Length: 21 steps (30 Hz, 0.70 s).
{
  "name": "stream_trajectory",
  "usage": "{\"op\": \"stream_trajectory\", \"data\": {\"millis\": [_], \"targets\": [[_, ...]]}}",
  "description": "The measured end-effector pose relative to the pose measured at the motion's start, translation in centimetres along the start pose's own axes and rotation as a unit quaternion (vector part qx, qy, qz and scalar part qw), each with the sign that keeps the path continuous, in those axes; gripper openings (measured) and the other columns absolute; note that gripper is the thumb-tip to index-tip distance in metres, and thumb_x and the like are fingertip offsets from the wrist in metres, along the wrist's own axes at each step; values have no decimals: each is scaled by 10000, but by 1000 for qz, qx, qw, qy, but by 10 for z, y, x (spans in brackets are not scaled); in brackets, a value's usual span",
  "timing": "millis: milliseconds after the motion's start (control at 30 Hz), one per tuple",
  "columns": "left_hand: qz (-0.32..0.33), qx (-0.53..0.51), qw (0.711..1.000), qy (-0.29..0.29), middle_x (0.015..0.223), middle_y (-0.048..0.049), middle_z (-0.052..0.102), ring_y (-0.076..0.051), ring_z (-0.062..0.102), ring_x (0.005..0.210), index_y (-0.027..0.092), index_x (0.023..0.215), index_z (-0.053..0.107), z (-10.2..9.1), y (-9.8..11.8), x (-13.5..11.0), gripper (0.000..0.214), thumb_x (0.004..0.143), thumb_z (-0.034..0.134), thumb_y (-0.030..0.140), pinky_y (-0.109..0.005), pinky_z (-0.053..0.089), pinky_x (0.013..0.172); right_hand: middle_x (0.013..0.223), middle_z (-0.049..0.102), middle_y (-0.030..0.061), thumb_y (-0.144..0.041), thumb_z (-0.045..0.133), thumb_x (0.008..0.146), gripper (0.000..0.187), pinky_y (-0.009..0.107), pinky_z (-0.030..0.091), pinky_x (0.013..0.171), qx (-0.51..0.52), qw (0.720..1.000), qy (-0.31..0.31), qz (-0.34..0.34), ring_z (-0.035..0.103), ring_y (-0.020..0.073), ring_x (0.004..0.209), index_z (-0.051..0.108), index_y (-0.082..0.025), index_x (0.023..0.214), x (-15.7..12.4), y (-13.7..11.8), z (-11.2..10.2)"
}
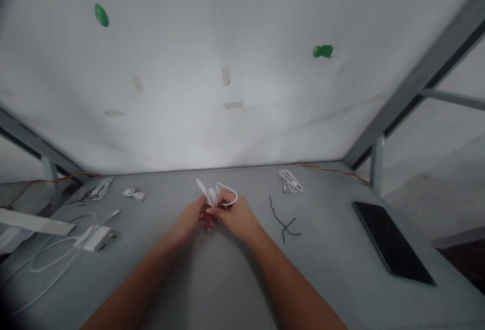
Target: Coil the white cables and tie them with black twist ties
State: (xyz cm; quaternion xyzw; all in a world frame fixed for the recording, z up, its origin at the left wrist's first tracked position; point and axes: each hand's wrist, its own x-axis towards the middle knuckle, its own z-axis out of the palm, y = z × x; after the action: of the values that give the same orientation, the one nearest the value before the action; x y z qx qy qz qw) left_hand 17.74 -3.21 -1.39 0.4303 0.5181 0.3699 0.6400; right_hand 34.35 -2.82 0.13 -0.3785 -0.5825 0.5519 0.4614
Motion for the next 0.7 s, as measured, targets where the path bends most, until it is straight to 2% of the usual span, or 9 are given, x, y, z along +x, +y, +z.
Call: {"op": "stream_trajectory", "data": {"millis": [67,200,300,367,433,500,600,700], "targets": [[37,-49,998,-7,756,-57,735,-195,685,661,159,873,696,0,-2,2,552,845,616,705,-299,534,615,701,609,4,-499,899,696,373,316,472,589,-1,999,-26,19,546,166,636,640,-230,683,-2,2,2],[74,-83,993,40,890,-98,779,-260,740,861,152,1039,697,-8,-2,5,557,806,720,658,-365,567,783,689,612,-4,-489,865,721,334,287,450,503,19,996,-58,69,547,153,581,681,-214,764,0,5,2],[69,-109,991,25,1021,-128,778,-265,744,915,161,1247,631,-9,-1,4,633,809,757,600,-359,556,781,684,634,-3,-441,816,776,263,259,394,486,15,993,-78,84,531,131,548,705,-205,812,2,2,-1],[43,-127,991,-7,1084,-130,768,-258,740,911,187,1299,606,-5,1,2,633,825,734,587,-337,544,730,694,663,7,-362,807,780,184,265,390,522,-7,993,-83,81,533,128,564,720,-201,794,1,0,-1],[19,-138,990,-37,1083,-129,762,-259,734,907,187,1247,635,0,2,0,592,863,642,639,-326,535,695,715,687,14,-266,802,760,98,285,412,583,-33,993,-84,73,552,146,617,730,-202,777,-1,-3,1],[13,-140,989,-47,1023,-115,755,-251,724,892,176,1139,669,6,4,-2,583,878,582,691,-322,535,702,769,707,15,-180,808,714,127,303,431,637,-58,992,-87,69,574,170,688,730,-208,810,-5,-5,3],[33,-102,994,-20,917,-53,725,-199,694,818,183,1059,667,10,5,-5,550,777,768,644,-289,525,719,835,704,-1,-71,787,641,309,301,450,665,-59,988,-119,77,593,180,744,701,-222,897,-9,-8,3],[60,-78,995,8,819,1,667,-151,631,695,196,1052,642,9,3,-5,583,710,852,620,-262,489,644,813,687,-1,-130,739,697,216,309,484,679,2,983,-163,86,611,173,718,684,-220,885,-7,-8,-1]]}}
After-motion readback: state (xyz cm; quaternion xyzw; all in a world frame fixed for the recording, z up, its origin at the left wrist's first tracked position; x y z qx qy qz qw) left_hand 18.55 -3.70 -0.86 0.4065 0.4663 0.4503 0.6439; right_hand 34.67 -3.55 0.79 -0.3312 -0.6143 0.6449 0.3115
